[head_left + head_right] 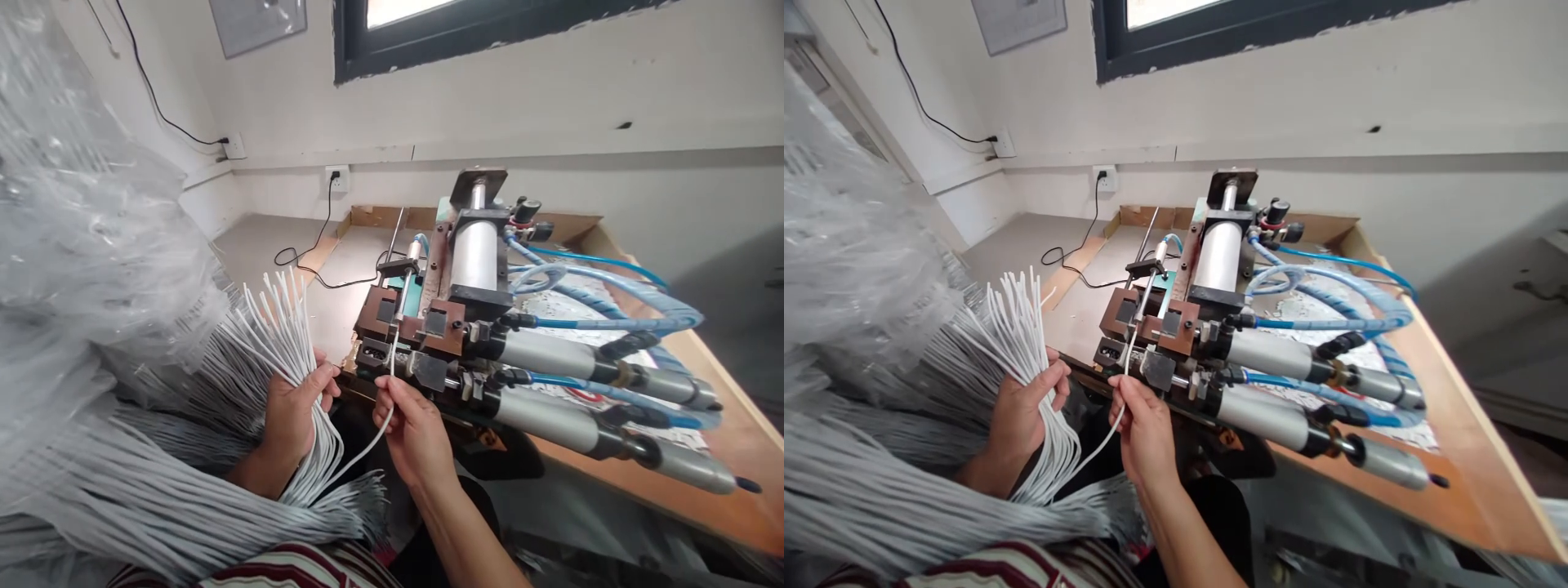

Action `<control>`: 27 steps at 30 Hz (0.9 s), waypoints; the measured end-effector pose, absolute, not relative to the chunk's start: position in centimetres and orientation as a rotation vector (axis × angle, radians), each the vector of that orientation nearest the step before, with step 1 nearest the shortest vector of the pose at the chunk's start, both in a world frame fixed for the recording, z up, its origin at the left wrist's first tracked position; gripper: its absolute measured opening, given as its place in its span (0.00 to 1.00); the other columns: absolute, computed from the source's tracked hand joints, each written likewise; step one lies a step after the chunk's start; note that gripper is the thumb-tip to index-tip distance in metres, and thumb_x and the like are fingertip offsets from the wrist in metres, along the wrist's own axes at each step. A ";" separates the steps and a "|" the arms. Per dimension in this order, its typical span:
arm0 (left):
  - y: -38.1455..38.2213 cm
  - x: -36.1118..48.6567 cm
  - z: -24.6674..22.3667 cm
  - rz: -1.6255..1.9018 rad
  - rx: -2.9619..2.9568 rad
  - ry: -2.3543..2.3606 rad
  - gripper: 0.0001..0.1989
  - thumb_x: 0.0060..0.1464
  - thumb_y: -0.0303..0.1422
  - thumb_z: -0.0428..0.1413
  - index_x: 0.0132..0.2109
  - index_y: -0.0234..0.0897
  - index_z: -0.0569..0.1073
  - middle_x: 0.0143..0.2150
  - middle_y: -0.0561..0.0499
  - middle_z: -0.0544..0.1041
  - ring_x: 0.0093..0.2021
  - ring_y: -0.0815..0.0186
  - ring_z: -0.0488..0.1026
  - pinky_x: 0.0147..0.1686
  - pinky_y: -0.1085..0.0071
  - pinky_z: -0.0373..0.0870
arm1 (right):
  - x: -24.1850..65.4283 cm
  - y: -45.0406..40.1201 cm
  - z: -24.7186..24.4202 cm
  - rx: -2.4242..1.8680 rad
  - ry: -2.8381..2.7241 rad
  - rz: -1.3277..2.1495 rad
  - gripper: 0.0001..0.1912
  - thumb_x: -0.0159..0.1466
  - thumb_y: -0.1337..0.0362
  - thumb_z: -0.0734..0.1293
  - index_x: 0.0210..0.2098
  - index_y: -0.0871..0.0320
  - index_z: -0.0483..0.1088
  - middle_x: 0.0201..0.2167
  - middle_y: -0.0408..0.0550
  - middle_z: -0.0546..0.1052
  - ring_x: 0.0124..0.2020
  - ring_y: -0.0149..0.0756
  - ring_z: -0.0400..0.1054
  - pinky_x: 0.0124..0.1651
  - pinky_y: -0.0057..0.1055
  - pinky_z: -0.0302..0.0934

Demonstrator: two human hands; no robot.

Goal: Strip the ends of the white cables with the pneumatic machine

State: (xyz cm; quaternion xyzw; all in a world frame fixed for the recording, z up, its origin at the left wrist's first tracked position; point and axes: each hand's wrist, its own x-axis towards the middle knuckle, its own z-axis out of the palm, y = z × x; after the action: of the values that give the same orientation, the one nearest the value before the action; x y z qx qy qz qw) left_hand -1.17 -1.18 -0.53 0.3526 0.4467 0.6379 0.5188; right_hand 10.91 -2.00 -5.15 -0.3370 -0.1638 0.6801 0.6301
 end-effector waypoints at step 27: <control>-2.8 -0.9 -1.3 1.220 0.898 1.020 0.14 0.33 0.28 0.63 0.32 0.32 0.72 0.22 0.53 0.74 0.21 0.68 0.72 0.13 0.79 0.56 | 10.5 -8.0 -6.7 -1.089 -1.159 1.367 0.13 0.57 0.56 0.64 0.24 0.59 0.72 0.17 0.40 0.61 0.18 0.27 0.51 0.22 0.26 0.46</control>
State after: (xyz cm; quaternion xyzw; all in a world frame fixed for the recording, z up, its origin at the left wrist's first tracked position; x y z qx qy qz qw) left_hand -0.87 -2.79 -1.29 0.3890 0.4422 0.5286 0.6113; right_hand 10.47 -7.99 -6.67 -0.4499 -0.4789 0.5651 0.4989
